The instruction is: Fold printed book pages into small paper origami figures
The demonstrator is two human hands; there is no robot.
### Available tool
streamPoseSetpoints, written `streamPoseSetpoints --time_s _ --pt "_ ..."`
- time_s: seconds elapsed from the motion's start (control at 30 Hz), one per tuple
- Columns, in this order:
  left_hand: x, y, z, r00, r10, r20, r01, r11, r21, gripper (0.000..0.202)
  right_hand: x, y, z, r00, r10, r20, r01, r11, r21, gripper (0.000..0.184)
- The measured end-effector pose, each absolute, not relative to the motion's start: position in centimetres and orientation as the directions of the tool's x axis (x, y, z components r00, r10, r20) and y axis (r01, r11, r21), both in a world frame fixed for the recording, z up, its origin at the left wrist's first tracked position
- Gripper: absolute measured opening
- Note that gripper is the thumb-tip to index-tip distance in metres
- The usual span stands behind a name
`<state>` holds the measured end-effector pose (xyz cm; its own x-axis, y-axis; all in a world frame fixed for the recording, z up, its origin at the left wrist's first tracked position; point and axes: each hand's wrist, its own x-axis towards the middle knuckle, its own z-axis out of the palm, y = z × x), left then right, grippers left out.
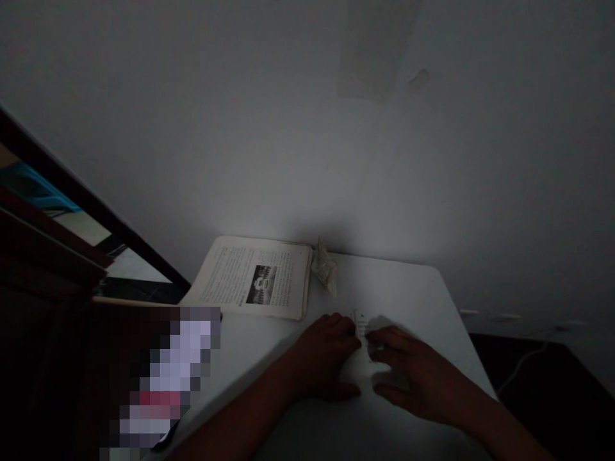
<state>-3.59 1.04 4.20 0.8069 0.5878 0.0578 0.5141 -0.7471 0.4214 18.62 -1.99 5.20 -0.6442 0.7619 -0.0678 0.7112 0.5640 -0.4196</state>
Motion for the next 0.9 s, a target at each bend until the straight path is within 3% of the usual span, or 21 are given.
streamPoseSetpoints --time_s 0.13,0.37,0.63,0.9 --pt "-3.6 1.0 4.8 0.805 0.591 0.048 0.526 -0.749 0.403 0.043 18.7 -2.1 5.3 -0.683 0.730 -0.019 0.667 0.613 -0.423 0.024" --pt "-3.3 0.7 5.3 0.802 0.597 -0.009 0.566 -0.756 0.329 0.029 18.6 -2.8 5.0 -0.655 0.756 0.008 0.693 0.605 -0.392 0.043" --pt "-3.3 0.4 5.3 0.796 0.605 -0.023 0.584 -0.756 0.295 0.026 19.6 -3.3 4.5 -0.626 0.780 -0.023 0.743 0.586 -0.323 0.035" --pt "-3.3 0.3 5.7 0.804 0.595 -0.016 0.572 -0.765 0.296 0.032 20.1 -4.0 3.1 -0.643 0.757 0.117 0.723 0.650 -0.232 0.043"
